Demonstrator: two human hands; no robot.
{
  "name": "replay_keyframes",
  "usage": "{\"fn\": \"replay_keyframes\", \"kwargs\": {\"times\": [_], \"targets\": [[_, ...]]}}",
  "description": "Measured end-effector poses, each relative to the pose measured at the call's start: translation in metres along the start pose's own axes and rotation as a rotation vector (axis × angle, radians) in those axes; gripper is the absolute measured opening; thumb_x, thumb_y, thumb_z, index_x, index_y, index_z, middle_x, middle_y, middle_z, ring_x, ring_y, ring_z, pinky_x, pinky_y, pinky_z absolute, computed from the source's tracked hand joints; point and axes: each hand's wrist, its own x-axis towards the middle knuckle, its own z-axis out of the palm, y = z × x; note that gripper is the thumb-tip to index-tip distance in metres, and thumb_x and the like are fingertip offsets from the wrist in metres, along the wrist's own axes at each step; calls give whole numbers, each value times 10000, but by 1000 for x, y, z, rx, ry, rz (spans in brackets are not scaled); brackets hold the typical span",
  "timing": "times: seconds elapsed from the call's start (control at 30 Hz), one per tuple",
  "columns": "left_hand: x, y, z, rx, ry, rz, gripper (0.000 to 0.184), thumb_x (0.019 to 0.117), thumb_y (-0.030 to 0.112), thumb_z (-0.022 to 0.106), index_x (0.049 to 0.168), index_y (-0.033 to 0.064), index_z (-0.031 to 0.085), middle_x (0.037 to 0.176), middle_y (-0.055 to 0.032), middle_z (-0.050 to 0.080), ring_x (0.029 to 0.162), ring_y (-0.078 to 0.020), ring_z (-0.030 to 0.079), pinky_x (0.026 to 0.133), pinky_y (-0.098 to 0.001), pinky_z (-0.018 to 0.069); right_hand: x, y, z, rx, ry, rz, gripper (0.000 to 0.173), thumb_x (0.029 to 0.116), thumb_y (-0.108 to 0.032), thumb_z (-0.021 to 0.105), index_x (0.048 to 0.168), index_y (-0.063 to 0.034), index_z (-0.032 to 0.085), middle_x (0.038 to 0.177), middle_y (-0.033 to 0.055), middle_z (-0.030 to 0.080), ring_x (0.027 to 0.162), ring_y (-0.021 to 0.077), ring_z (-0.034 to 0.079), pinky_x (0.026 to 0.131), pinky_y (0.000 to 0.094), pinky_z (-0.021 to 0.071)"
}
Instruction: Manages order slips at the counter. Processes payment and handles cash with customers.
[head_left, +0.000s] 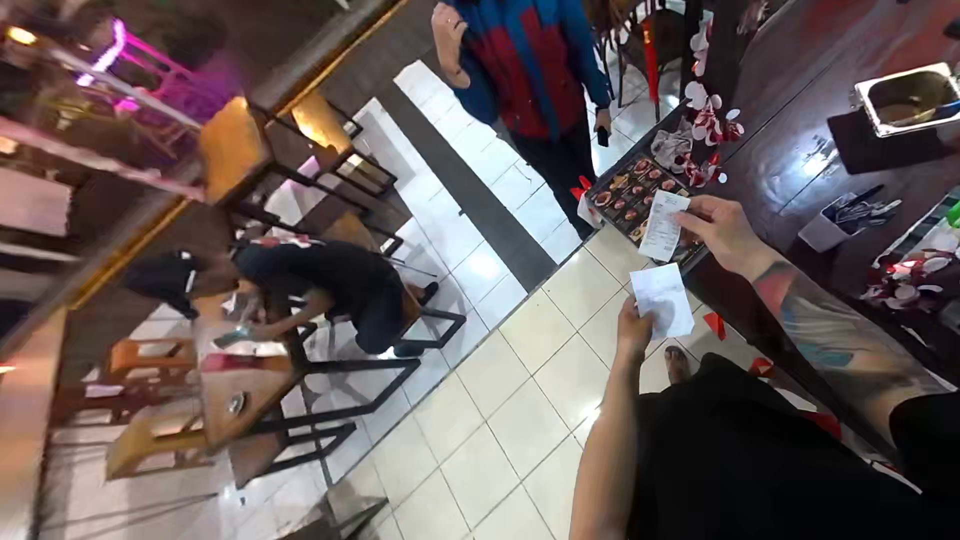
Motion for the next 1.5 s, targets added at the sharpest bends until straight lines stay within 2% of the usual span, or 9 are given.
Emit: {"fn": "replay_keyframes", "kwargs": {"times": [0.27, 0.47, 0.57, 0.63, 0.73, 0.83, 0.93, 1.07, 1.5], "targets": [[148, 45, 32, 450, -57, 104, 832, 923, 137, 738, 1591, 110, 242, 1326, -227, 621, 1130, -371, 665, 947, -585, 558, 90, -12, -17, -26, 82, -40, 257, 1000, -153, 671, 1191, 18, 660, 990, 100, 746, 826, 182, 740, 748, 369, 652], [219, 54, 25, 828, -47, 307, 501, 935, 242, 715, 1394, 89, 587, 1472, -219, 491, 1293, -403, 535, 1030, -570, 498, 141, -5, -12, -159, 149, -48, 246, 1006, -177, 670, 1177, 0, 675, 971, 73, 753, 805, 153, 744, 744, 348, 658], [250, 73, -8, 458, -12, 462, 330, 1028, 240, 568, 1300, 68, 641, 1398, -158, 569, 1269, -308, 550, 1039, -508, 487, 173, 0, -2, -206, 194, -19, 263, 1007, -219, 671, 1174, -16, 685, 970, 65, 757, 802, 157, 743, 749, 352, 655], [268, 105, -39, 104, -148, 388, 423, 1083, 393, 439, 1388, 145, 592, 1313, -64, 637, 1119, -190, 628, 915, -427, 548, 195, 6, 8, -213, 237, -2, 275, 1004, -247, 677, 1166, -25, 687, 945, 58, 760, 789, 160, 747, 745, 354, 659], [301, 165, -68, -106, -367, 356, 611, 1070, 542, 252, 1404, 147, 577, 1288, -21, 659, 1113, -127, 630, 948, -366, 539, 230, 14, 24, -201, 278, 46, 281, 1005, -230, 674, 1182, -12, 663, 932, 68, 741, 773, 159, 727, 693, 335, 636], [353, 202, -74, -185, -489, 328, 461, 1079, 332, 411, 1355, 21, 608, 1233, -104, 691, 1105, -179, 663, 983, -403, 548, 271, 18, 34, -296, 366, 45, 289, 993, -215, 689, 1184, 3, 680, 951, 72, 755, 756, 138, 739, 699, 329, 656], [393, 220, -70, -203, -502, 280, 295, 1056, 190, 522, 1217, -22, 651, 1048, -107, 714, 927, -173, 700, 866, -390, 603, 304, 13, 42, -376, 430, 97, 283, 995, -219, 685, 1177, -2, 684, 971, 71, 763, 794, 138, 755, 762, 343, 664], [432, 241, -65, -193, -482, 228, 221, 1032, 168, 590, 1100, -21, 682, 952, -90, 713, 845, -154, 689, 791, -362, 600, 341, 7, 45, -356, 495, 173, 287, 994, -228, 685, 1180, -10, 674, 965, 68, 754, 797, 149, 751, 759, 357, 659], [517, 268, -62, -175, -475, 178, 209, 1031, 168, 607, 1076, -14, 700, 923, -88, 714, 814, -151, 680, 747, -345, 592, 415, 13, 45, -393, 567, 283, 296, 999, -239, 681, 1182, -8, 664, 962, 68, 760, 787, 159, 750, 746, 355, 653]]}}
